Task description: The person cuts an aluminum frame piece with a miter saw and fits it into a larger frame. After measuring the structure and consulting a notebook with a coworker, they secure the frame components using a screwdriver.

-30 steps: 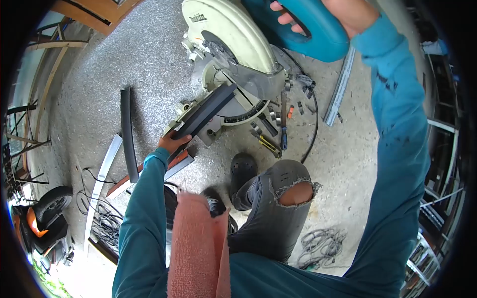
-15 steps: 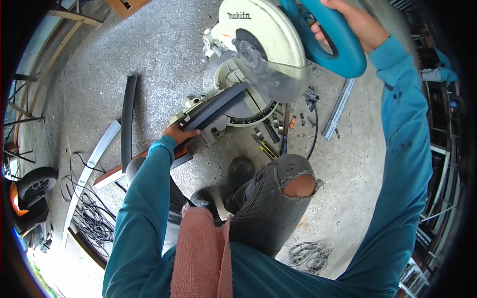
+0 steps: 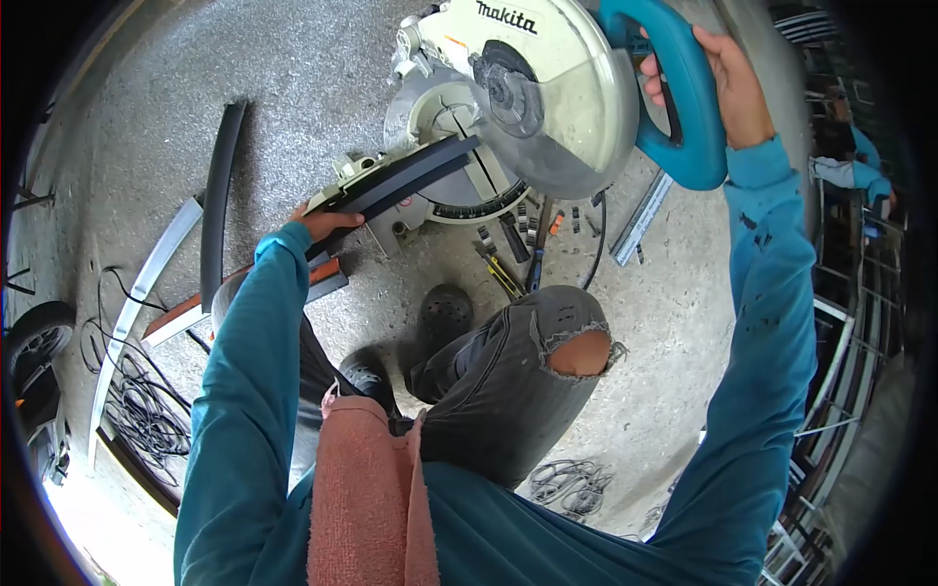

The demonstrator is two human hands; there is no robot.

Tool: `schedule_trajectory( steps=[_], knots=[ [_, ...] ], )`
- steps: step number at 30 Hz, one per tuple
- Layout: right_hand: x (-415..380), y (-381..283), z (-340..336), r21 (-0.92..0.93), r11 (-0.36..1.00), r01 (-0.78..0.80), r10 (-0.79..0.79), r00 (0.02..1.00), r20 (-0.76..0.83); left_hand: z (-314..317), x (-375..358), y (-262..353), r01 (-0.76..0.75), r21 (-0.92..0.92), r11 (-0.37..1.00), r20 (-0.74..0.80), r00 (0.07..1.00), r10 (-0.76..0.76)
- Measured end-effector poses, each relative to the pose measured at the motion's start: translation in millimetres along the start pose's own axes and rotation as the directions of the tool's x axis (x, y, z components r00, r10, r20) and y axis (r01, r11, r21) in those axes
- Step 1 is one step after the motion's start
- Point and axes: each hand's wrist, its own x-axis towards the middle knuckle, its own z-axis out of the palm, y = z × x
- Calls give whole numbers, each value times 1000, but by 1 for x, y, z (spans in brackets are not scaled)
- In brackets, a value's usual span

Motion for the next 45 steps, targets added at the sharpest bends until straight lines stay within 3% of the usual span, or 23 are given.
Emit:
schedule_trajectory(
  steps=[4, 8, 11, 19, 23, 26, 28, 30, 35, 38, 45],
  knots=[
    [-12, 24, 2, 97, 995, 28, -23, 999, -45, 2, 8, -8, 3, 47, 999, -94, 996, 2],
    [-23, 42, 16, 125, 991, 36, -20, 992, -126, 1, -14, 11, -95, -78, 992, -105, 991, 86],
    [-29, 57, 21, 162, 986, 37, -12, 988, -154, 7, 8, -13, -122, -106, 987, -178, 979, 102],
    [-38, 82, 24, 173, 978, 116, -90, 985, -150, 5, 3, -5, -245, -173, 954, -116, 967, 227],
    [-35, 84, 16, 166, 980, 113, -107, 993, -44, 6, 8, -9, -212, -255, 943, -109, 976, 189],
    [-39, 75, 34, 225, 970, 94, -17, 947, -320, 7, 11, -15, -241, -311, 919, -103, 970, 220],
    [-42, 79, 35, 207, 976, 73, 7, 932, -362, 7, 11, -13, -225, -318, 921, -73, 974, 213],
    [-41, 78, 34, 157, 987, 46, 15, 930, -367, 5, 8, -12, -196, -305, 932, -68, 981, 184],
    [-34, 71, 30, 298, 954, 28, 54, 963, -266, 6, 4, -10, -188, -268, 945, -117, 980, 162],
    [-39, 78, 37, 128, 989, 69, -25, 946, -322, 7, 0, -4, -198, -320, 927, -105, 979, 173],
    [-48, 107, 43, 26, 988, 154, -138, 939, -315, 6, 8, -13, -194, -295, 936, -95, 980, 174]
  ],
)
